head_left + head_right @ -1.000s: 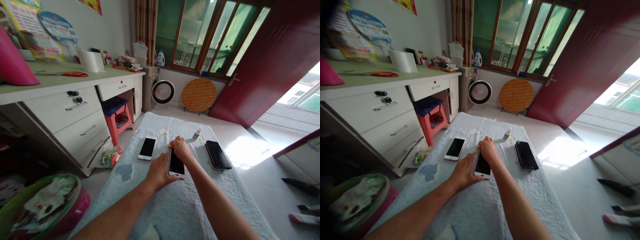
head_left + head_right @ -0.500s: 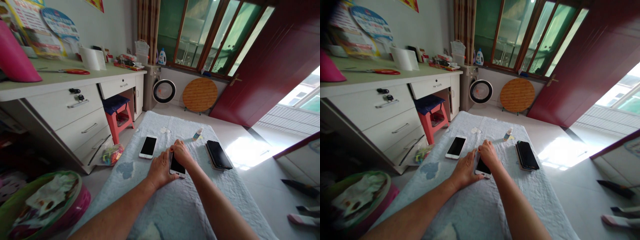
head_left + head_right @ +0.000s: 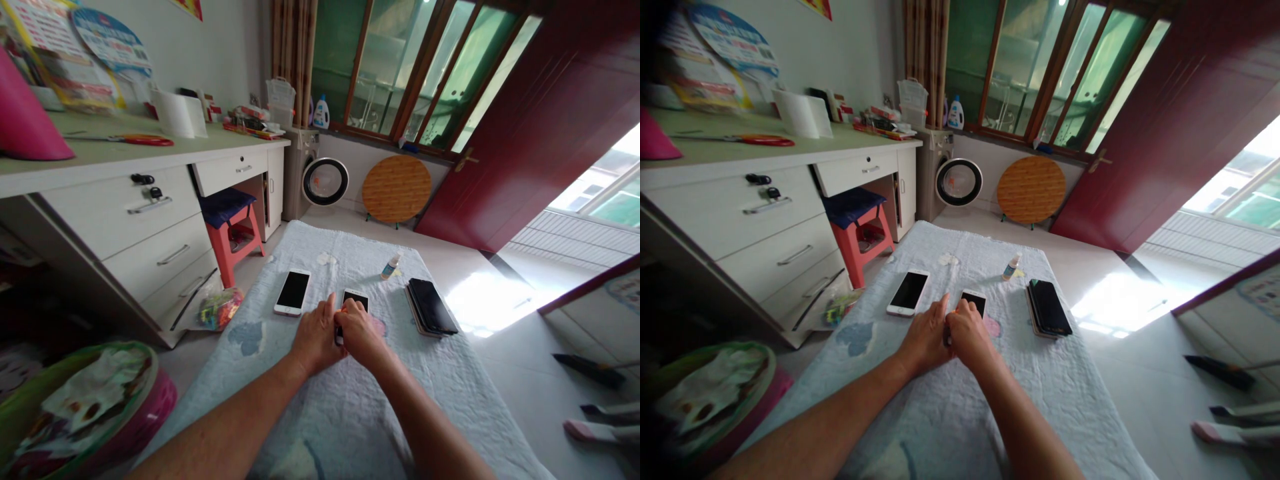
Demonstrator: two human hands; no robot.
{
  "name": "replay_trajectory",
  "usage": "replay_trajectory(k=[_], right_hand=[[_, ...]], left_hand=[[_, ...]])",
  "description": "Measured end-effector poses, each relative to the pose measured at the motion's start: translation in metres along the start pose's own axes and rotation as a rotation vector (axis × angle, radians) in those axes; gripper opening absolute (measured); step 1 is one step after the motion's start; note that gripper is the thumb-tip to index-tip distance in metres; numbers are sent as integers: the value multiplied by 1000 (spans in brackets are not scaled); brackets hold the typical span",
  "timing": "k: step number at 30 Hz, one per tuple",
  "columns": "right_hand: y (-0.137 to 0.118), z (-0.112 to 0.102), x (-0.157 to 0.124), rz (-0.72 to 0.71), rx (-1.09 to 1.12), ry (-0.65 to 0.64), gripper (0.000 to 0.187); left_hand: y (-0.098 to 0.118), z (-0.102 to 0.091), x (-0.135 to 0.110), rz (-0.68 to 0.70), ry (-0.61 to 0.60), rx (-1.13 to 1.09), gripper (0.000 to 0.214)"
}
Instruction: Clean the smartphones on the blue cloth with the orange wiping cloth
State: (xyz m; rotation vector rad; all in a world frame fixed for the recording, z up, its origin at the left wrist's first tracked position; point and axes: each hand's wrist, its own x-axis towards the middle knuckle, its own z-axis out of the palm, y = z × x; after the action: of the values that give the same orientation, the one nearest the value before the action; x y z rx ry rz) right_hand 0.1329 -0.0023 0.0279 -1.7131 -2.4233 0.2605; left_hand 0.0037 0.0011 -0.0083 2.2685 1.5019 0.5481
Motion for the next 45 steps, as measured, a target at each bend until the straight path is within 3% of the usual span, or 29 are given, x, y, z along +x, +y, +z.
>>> replay_trajectory(k=[9,15,21,24,34,41,45], right_hand=[[-12,-3,-19,-12,39,-26,22],[-6,4,-26,-41,161,29,25],[15,-7,-34,44,407,164,32],[20,-14,-42,55,459,179,27],[29,4,-53,37,311,204,17],[33,1,-58,103,210,118,9],[30,3,-57,106,166,146,7]], left_hand=[[0,-3,-1,47,28,27,84],[2,-5,0,57,25,44,69],[-5,-3,2,135,16,33,77],[-8,-2,2,145,13,40,76],[-10,-7,4,200,-51,62,70],[-10,-10,5,202,-78,70,68],[-8,-12,5,192,-80,79,53]])
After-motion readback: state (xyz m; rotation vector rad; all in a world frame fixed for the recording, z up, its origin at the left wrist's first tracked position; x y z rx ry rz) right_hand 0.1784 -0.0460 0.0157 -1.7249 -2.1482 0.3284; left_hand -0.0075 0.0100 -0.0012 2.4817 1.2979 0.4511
